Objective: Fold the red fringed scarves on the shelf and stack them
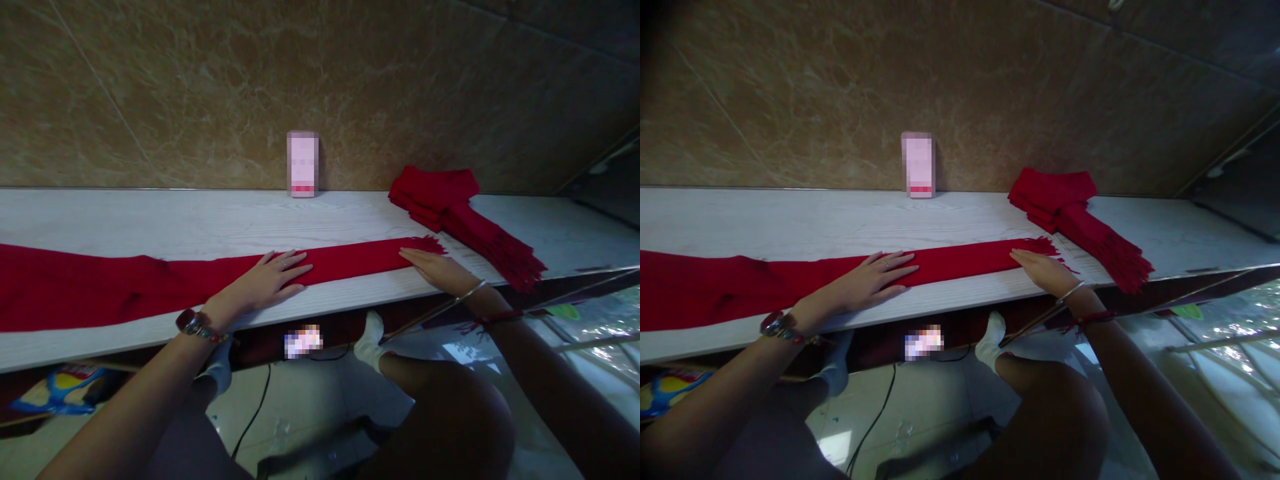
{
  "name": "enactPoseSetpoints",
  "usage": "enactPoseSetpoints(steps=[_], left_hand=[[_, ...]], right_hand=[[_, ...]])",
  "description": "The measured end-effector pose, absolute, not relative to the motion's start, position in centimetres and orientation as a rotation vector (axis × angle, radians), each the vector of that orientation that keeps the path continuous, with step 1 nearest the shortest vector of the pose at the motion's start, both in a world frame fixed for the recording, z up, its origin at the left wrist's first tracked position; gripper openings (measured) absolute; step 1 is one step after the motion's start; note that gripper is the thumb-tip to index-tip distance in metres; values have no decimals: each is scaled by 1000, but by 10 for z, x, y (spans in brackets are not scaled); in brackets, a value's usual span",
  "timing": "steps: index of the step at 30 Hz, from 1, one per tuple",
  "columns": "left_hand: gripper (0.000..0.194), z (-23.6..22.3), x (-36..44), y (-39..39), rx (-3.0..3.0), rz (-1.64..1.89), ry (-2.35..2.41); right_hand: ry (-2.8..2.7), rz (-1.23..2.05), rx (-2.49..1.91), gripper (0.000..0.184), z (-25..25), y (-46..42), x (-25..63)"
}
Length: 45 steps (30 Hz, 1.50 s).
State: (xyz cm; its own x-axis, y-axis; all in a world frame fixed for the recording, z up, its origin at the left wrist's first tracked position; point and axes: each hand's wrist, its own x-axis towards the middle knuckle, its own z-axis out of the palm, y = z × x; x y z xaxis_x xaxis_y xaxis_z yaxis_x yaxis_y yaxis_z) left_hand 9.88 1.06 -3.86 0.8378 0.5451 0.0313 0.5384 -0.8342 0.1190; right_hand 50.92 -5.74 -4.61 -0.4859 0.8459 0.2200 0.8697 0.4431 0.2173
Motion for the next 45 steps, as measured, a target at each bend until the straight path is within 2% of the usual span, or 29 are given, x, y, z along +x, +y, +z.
enactPoseSetpoints(steps=[12, 18, 29, 34, 38, 42, 45], left_hand=[[55, -34, 102, 5, 2883, -37, 942], [56, -33, 103, 5, 2886, -55, 928], [55, -34, 102, 4, 2876, 33, 873], [55, -31, 106, 0, 2833, -36, 863], [52, -31, 106, 0, 2815, -36, 865], [50, -27, 110, 3, 2825, 11, 850], [51, -25, 119, 3, 2877, 75, 845]], right_hand=[[-2588, -775, -1298, 44, -21, -44, 520], [-2831, -686, -1122, 45, -28, -42, 532], [-2807, -451, -1491, 51, -28, -50, 534], [-2735, -552, -1648, 52, -34, -54, 554], [-2658, -663, -1793, 46, -32, -57, 561], [-2532, -739, -1869, 41, -16, -58, 532], [-2447, -671, -1789, 41, -7, -50, 481]])
